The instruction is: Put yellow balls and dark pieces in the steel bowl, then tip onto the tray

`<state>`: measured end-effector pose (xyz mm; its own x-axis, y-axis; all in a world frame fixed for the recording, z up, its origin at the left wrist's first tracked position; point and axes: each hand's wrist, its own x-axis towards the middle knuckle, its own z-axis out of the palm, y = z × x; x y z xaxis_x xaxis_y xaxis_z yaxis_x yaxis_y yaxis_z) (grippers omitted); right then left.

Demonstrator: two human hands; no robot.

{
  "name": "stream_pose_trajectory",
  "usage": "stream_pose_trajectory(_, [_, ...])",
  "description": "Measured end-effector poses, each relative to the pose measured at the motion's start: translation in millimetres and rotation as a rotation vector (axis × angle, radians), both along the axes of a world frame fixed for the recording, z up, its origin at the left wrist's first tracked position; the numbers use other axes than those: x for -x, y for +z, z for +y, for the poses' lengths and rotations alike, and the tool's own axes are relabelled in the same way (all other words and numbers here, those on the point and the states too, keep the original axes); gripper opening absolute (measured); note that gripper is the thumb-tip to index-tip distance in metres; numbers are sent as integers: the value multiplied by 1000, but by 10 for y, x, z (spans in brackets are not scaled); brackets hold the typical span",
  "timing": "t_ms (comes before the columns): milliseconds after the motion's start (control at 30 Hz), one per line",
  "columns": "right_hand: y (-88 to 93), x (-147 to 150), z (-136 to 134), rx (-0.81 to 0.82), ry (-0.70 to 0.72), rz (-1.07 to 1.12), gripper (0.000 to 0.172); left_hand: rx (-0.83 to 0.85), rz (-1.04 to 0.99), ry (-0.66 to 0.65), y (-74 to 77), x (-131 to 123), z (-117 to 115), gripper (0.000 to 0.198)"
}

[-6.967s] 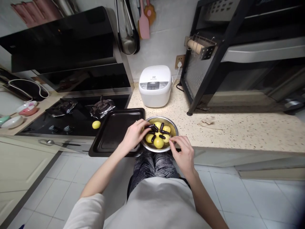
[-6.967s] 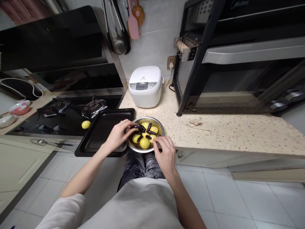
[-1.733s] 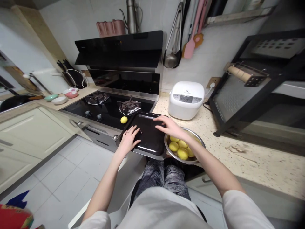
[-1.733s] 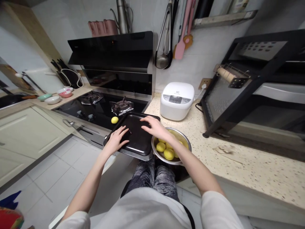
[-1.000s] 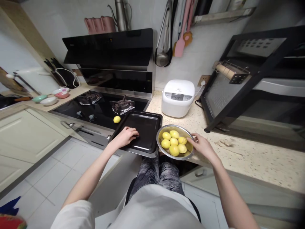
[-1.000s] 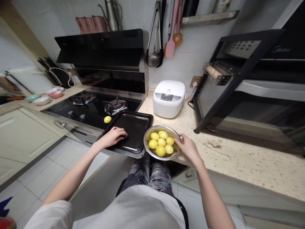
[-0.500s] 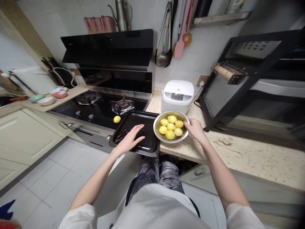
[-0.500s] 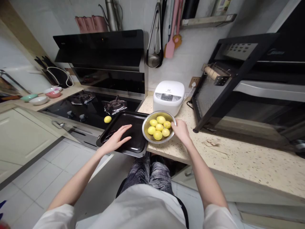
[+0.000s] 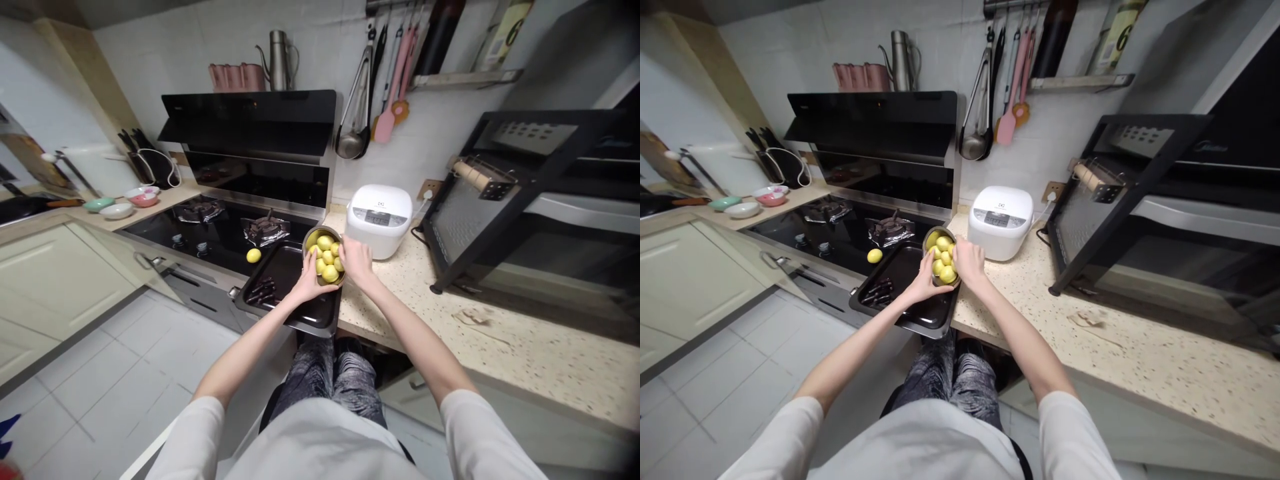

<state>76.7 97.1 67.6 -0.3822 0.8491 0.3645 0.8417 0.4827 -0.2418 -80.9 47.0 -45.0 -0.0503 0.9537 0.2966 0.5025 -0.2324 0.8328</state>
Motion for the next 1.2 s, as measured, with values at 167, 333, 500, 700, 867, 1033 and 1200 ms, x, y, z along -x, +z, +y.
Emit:
stream_pose_trajectory(167, [-20,66,-37,-31,75,-38,32,42,-34,119,-54,33,41,155])
stream_pose_trajectory(333, [-50,127,-45,-69,91,-69,37,35,-132,171,0,-13,36,170])
stream_pose_trajectory(500, [-66,177,-36,-108,93,-99,40,20,-256,188,54,-61,11,173])
stream_pose_trajectory(700, [-87,244,-35,-180,113,-188,43,81,-306,220,49,-27,27,176])
stream_pose_trajectory(867, [-82,288,-24,-219,121,-266,44,145,-342,275,-42,15,61,173])
stream_pose_trajectory(1033, [-117,297,5,-229,135,-293,50,215,-283,304,-12,22,17,169])
stream_pose_trajectory(1200, [-162,281,63,-241,147,-308,52,252,-332,261,18,7,-14,166])
